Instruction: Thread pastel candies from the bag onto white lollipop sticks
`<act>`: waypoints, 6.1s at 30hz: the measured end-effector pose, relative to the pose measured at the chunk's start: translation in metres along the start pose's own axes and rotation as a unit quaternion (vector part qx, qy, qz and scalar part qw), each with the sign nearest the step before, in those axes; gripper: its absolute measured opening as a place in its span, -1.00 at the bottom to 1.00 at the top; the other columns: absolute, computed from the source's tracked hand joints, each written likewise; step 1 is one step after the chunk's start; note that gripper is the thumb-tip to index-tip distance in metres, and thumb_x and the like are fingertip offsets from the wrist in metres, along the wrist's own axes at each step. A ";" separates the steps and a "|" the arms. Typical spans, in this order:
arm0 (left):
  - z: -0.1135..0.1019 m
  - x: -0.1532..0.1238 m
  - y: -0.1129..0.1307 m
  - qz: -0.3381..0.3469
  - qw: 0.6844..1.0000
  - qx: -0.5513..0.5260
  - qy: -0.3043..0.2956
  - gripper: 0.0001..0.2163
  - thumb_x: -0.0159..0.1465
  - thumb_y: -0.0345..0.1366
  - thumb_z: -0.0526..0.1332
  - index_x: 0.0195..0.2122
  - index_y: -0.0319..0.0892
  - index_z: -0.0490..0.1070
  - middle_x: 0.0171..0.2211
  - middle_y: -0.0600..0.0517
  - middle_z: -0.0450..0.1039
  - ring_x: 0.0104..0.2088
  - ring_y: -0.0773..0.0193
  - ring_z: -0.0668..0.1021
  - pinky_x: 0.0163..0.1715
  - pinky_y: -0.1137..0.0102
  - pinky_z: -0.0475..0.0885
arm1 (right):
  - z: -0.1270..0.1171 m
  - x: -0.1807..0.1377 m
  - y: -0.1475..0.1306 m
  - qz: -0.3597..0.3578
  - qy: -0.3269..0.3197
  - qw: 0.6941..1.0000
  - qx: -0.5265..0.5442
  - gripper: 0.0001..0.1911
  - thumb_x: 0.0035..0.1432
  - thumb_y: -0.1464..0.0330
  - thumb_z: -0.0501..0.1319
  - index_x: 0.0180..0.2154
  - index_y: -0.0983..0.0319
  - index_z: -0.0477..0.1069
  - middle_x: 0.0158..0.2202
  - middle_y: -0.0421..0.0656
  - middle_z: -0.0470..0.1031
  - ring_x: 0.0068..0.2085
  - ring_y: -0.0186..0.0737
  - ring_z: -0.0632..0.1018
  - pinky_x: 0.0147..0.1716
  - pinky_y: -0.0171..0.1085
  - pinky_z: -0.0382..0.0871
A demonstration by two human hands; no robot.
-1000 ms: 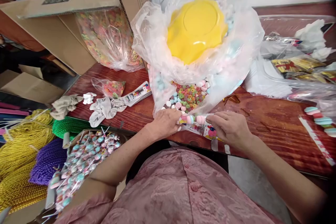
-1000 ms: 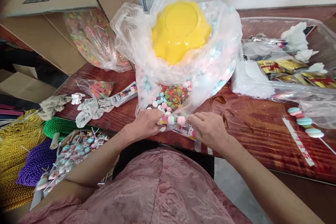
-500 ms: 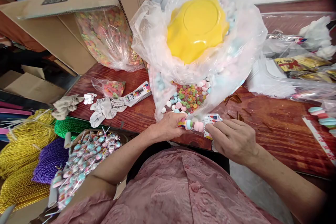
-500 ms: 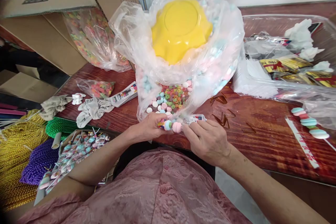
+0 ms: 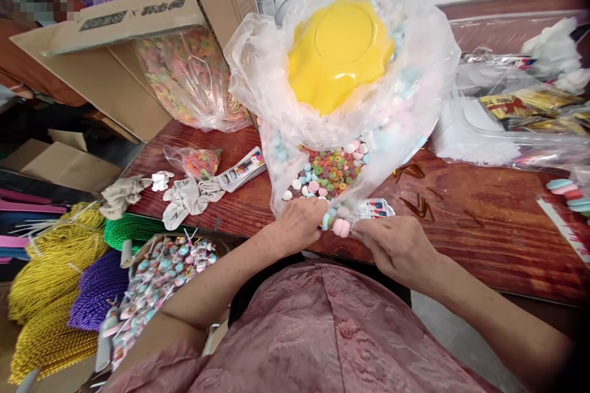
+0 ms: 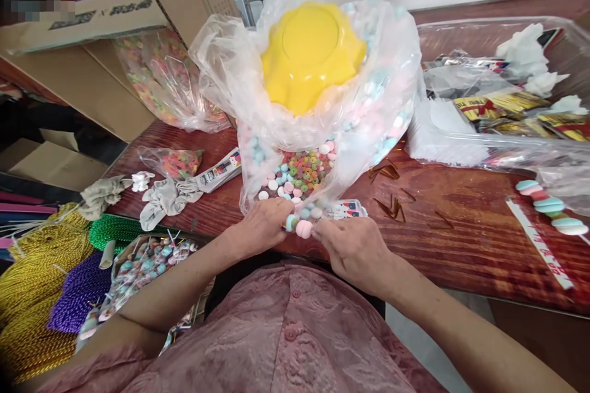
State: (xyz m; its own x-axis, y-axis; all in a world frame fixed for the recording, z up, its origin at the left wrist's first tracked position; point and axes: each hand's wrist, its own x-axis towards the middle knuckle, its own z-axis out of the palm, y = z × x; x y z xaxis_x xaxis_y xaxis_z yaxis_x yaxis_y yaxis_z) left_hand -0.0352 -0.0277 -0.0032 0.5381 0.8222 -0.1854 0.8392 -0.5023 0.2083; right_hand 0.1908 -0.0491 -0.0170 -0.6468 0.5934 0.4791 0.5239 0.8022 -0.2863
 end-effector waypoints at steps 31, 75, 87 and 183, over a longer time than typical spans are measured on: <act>-0.034 -0.024 0.045 0.153 0.978 -0.041 0.137 -0.77 0.36 -0.39 0.13 0.03 -0.21 0.40 0.01 -0.21 0.47 0.09 -0.02 0.48 0.08 0.09 0.42 | 0.042 -0.004 0.000 0.190 0.175 0.944 0.205 -0.78 0.26 0.44 0.09 -0.32 0.20 0.51 -0.44 -0.17 0.58 -0.45 -0.23 0.54 -0.41 -0.26 0.44; -0.009 0.038 -0.018 -0.054 0.397 -0.869 0.289 -0.54 0.18 -0.10 0.42 -0.58 -0.18 0.15 -0.60 0.19 0.14 -0.59 0.48 0.33 -0.37 0.45 0.48 | 0.046 0.003 -0.031 0.352 -0.054 0.737 0.575 -0.63 0.25 0.10 0.17 -0.46 0.23 0.35 -0.67 -0.33 0.17 -0.62 -0.41 0.14 -0.60 -0.34 -0.05; 0.009 0.035 0.022 -0.008 0.477 -0.855 0.203 -0.53 0.05 -0.07 0.50 -0.53 -0.16 0.19 -0.64 0.23 0.19 -0.61 0.47 0.34 -0.35 0.39 0.48 | 0.060 0.035 -0.035 0.275 0.141 0.879 0.363 -0.68 0.30 0.34 0.13 -0.52 0.21 0.23 -0.58 -0.30 0.14 -0.54 -0.40 0.18 -0.52 -0.35 0.10; 0.019 0.009 0.051 -0.087 0.581 -0.802 0.111 -0.74 -0.02 -0.13 0.50 -0.51 -0.24 0.60 -0.34 0.02 0.49 -0.39 0.40 0.44 -0.38 0.47 0.31 | -0.016 -0.049 0.026 0.251 0.231 0.932 0.125 -0.95 0.20 0.43 0.29 -0.32 0.16 0.52 -0.41 -0.22 0.59 -0.40 -0.28 0.58 -0.36 -0.30 0.47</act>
State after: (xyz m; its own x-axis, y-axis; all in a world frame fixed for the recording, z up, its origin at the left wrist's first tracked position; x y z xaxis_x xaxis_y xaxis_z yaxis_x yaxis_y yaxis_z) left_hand 0.0140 -0.0516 -0.0125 0.2829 0.9271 -0.2456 -0.3679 0.3414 0.8649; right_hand 0.2448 -0.0585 -0.0340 -0.0179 0.8525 0.5224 0.5138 0.4561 -0.7266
